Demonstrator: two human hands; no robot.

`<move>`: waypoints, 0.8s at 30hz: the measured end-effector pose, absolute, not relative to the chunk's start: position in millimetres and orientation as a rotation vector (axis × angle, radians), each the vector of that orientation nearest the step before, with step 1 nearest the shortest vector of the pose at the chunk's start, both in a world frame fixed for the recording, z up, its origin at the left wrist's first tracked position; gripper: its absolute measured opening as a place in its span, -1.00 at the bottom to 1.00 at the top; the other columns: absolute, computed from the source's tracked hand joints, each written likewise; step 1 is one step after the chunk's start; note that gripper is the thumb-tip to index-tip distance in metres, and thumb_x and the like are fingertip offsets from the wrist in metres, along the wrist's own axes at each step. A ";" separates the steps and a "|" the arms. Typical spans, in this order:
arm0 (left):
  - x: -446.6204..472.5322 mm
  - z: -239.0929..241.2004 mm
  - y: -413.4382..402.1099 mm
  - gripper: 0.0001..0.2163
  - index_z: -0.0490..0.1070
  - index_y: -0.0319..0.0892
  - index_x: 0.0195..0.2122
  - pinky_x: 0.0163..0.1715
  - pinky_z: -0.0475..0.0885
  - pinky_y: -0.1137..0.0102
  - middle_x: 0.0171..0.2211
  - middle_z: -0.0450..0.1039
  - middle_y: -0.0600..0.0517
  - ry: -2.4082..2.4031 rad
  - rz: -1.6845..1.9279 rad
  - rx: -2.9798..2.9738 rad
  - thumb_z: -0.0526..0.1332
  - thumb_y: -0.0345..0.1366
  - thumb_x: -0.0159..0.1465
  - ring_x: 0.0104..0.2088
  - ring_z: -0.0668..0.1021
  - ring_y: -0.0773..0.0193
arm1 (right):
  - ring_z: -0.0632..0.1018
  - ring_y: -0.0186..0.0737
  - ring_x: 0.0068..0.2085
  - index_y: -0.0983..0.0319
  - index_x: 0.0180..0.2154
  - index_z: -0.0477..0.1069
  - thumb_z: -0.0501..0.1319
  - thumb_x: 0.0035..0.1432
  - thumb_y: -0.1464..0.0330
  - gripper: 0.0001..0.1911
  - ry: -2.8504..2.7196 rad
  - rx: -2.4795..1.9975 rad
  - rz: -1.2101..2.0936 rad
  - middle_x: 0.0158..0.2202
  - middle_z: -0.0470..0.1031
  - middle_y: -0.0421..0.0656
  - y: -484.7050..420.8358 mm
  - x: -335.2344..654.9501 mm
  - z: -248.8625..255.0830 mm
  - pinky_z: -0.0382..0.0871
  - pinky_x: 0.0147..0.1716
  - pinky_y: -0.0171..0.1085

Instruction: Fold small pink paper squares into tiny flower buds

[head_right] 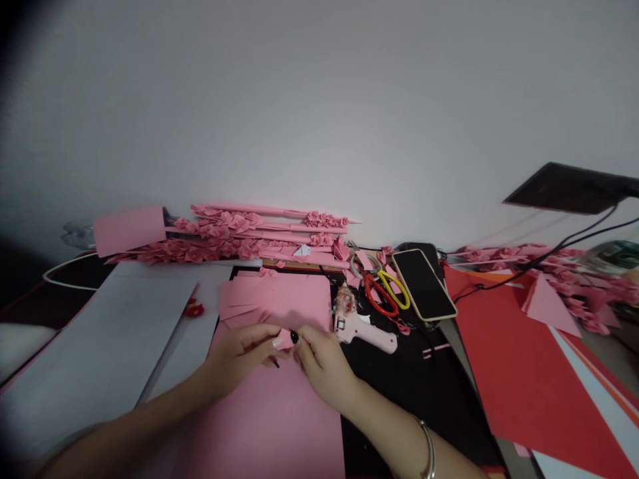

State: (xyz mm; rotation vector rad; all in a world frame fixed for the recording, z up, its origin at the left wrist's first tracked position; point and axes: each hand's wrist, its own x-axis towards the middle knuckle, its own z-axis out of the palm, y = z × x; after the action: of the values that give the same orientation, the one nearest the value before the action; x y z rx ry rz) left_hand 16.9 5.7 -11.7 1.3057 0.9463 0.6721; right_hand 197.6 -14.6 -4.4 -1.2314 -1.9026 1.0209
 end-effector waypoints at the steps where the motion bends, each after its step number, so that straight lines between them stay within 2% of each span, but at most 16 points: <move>1: 16.9 -11.9 5.8 -0.80 0.45 -0.21 -0.25 -0.33 0.52 0.38 -0.35 0.47 0.03 0.953 0.674 1.330 0.11 -0.23 0.23 -0.31 0.57 0.25 | 0.30 -0.35 -0.58 0.20 -0.51 0.18 -0.05 0.31 0.39 -0.70 -1.906 -1.244 1.005 -0.61 0.23 -0.28 -14.6 197.6 -4.4 0.15 -0.56 -0.36; 4: 16.7 -12.5 6.4 -0.81 0.47 -0.21 -0.28 -0.28 0.52 0.37 -0.38 0.48 0.04 0.967 0.687 1.369 0.08 -0.30 0.23 -0.31 0.55 0.26 | 0.31 -0.35 -0.54 0.21 -0.44 0.22 0.01 0.25 0.45 -0.81 -1.870 -1.288 0.933 -0.56 0.25 -0.28 -14.2 197.2 -4.9 0.17 -0.53 -0.38; 6: 16.3 -13.4 6.7 -0.80 0.48 -0.20 -0.32 -0.27 0.52 0.37 -0.39 0.48 0.04 0.979 0.699 1.397 0.06 -0.31 0.24 -0.30 0.54 0.27 | 0.34 -0.35 -0.50 0.22 -0.32 0.26 0.04 0.19 0.51 -0.90 -1.812 -1.303 0.896 -0.49 0.29 -0.27 -13.8 196.7 -5.5 0.21 -0.50 -0.38; 9: 15.4 -15.7 6.8 -0.77 0.49 -0.19 -0.31 -0.27 0.52 0.39 -0.40 0.49 0.05 0.993 0.697 1.466 0.04 -0.29 0.26 -0.31 0.54 0.27 | 0.38 -0.36 -0.48 0.23 -0.17 0.29 0.07 0.14 0.54 -0.79 -1.775 -1.283 0.875 -0.46 0.32 -0.25 -13.7 195.6 -6.5 0.24 -0.49 -0.39; 15: 14.5 -17.4 4.4 -0.74 0.50 -0.16 -0.24 -0.33 0.48 0.43 -0.42 0.50 0.05 1.021 0.653 1.602 0.03 -0.23 0.27 -0.38 0.53 0.29 | 0.41 -0.34 -0.51 0.23 -0.19 0.34 0.11 0.13 0.50 -0.82 -1.825 -1.246 0.868 -0.48 0.38 -0.24 -15.9 192.5 -7.4 0.26 -0.51 -0.38; 24: 15.0 -12.5 0.8 -0.70 0.51 -0.21 -0.27 -0.40 0.40 0.48 -0.50 0.46 0.06 1.001 0.675 1.700 0.02 -0.20 0.29 -0.45 0.47 0.32 | 0.46 -0.33 -0.50 0.23 -0.23 0.34 0.12 0.11 0.51 -0.84 -1.829 -1.283 0.884 -0.49 0.41 -0.23 -15.6 191.3 -3.8 0.31 -0.51 -0.39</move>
State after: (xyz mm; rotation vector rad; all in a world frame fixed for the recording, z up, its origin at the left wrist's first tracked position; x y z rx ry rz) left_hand 15.0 0.8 -12.5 1.6996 1.0009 0.6752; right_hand 191.3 -15.6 -3.8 -1.2831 -1.8287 0.8841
